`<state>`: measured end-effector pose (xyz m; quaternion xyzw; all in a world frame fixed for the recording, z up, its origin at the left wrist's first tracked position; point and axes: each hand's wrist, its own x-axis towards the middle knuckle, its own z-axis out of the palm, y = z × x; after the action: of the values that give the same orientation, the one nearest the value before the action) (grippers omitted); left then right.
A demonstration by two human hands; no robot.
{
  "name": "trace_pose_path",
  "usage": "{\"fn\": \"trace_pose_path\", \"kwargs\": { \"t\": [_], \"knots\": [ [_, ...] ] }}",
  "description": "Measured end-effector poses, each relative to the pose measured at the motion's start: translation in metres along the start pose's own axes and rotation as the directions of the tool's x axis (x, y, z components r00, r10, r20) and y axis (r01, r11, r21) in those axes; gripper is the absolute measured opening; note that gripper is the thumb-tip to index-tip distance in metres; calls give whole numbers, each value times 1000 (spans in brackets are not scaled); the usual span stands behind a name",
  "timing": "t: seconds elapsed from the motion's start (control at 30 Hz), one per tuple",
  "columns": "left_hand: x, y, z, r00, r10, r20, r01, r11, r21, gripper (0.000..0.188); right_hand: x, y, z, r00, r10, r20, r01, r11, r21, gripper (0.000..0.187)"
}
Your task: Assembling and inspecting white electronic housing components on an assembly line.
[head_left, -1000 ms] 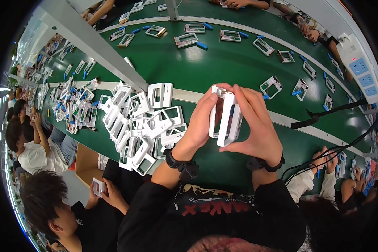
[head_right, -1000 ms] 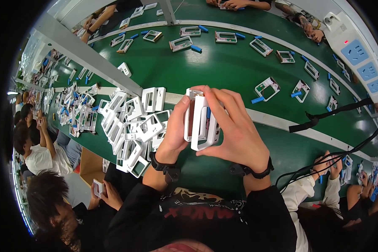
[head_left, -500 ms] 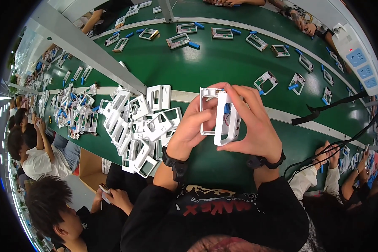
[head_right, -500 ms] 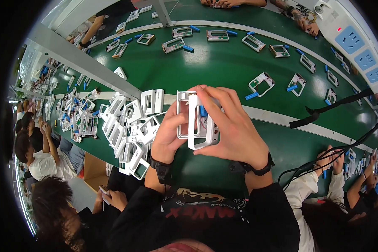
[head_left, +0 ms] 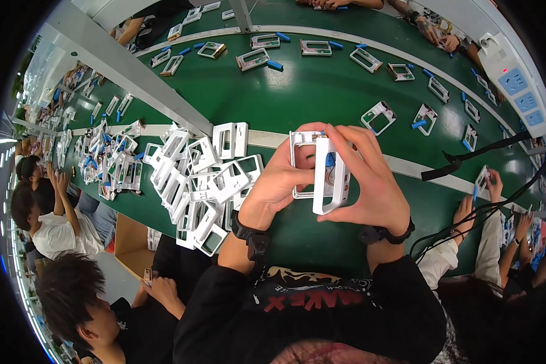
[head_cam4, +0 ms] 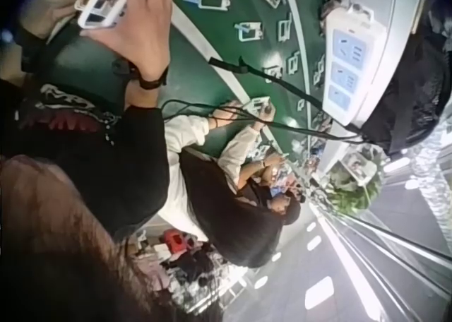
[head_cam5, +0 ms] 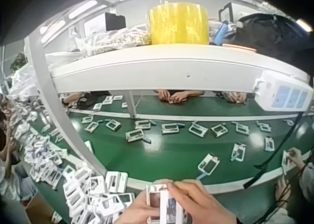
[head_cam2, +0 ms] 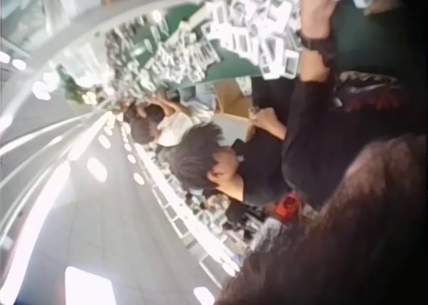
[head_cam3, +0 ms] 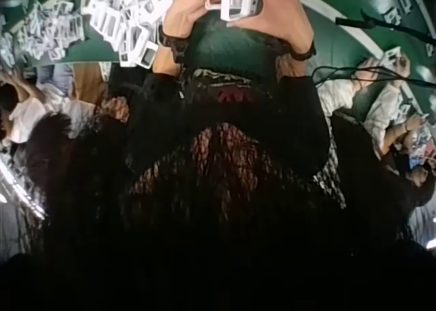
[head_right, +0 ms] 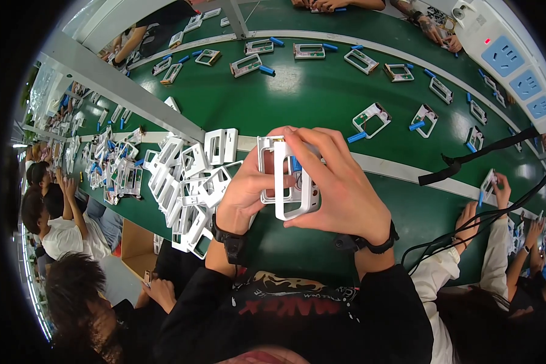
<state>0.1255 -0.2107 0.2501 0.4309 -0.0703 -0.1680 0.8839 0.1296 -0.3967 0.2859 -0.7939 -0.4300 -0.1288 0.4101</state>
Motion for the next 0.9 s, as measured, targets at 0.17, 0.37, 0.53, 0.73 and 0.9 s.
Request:
{"fn": "trace_pose_path", "kwargs": {
  "t": [0.17,0.37,0.53,0.73,0.9],
  "knots": [
    [0,-4,3,999,-27,-21,27,1000,1,73,1,-1,-2,1000,-12,14,11,997,77,114],
    [0,-6,9,1000,-8,-21,9,1000,23,73,-1,1,-2,1000,-14,-1,14,1000,1,113],
    [1,-7,17,998,28,-48,-24,997,75,70,-2,-3,-3,1000,6,6,-5,997,-76,110],
    [1,-7,18,996,37,-76,-33,998,51,67,1,-4,-3,999,-36,41,39,996,-82,108],
    [0,-6,22,998,28,-56,-26,999,25,59,0,-5,-3,998,-28,50,33,995,-89,106]
  ]
}}
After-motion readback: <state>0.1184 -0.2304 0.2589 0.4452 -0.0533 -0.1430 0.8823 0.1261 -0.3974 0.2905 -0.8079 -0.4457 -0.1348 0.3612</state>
